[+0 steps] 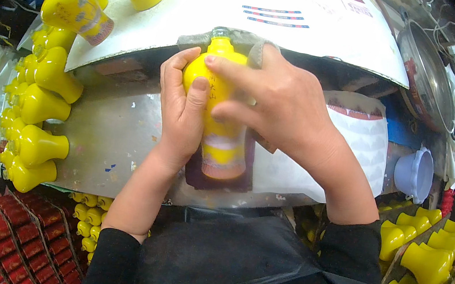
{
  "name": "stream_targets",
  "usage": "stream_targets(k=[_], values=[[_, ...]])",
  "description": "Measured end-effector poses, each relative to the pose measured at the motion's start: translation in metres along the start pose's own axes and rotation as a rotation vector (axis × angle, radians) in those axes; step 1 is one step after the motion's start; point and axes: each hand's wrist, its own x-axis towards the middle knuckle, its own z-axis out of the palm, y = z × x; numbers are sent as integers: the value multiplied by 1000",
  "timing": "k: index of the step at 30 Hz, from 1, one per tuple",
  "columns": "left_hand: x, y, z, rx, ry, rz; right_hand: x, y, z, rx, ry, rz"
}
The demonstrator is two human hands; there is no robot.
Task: The person applies decorative stickers to yellow ceramic vases, smoothing each label with fingers and a cloth, then places a neck seal and a cap on the vase. The person handles the vases one at a time on a metal workbench.
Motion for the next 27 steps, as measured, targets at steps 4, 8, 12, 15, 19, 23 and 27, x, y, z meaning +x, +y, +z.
stream_targets(k=[4,8,12,15,19,23,27], values=[[-5,-6,-2,-108,-24,-15,-2,4,1,206,22,73],[-10,-6,-2,-70,-32,32,-2,4,0,172,-15,35],[-12,-10,-6,13,-85,113,-1,2,-2,119,-73,69],[-11,-15,-12,62,-121,167,-3,4,0,132,-27,46],[-12,-17,-15,-53,-120,131,-9,16,-1,347,-67,309],[-15,-15,-13,-148,-98,35,-13,14,-14,1087,34,537],[-16,-15,-13,-285,-78,-95,-14,-31,-16,418,-28,-50]])
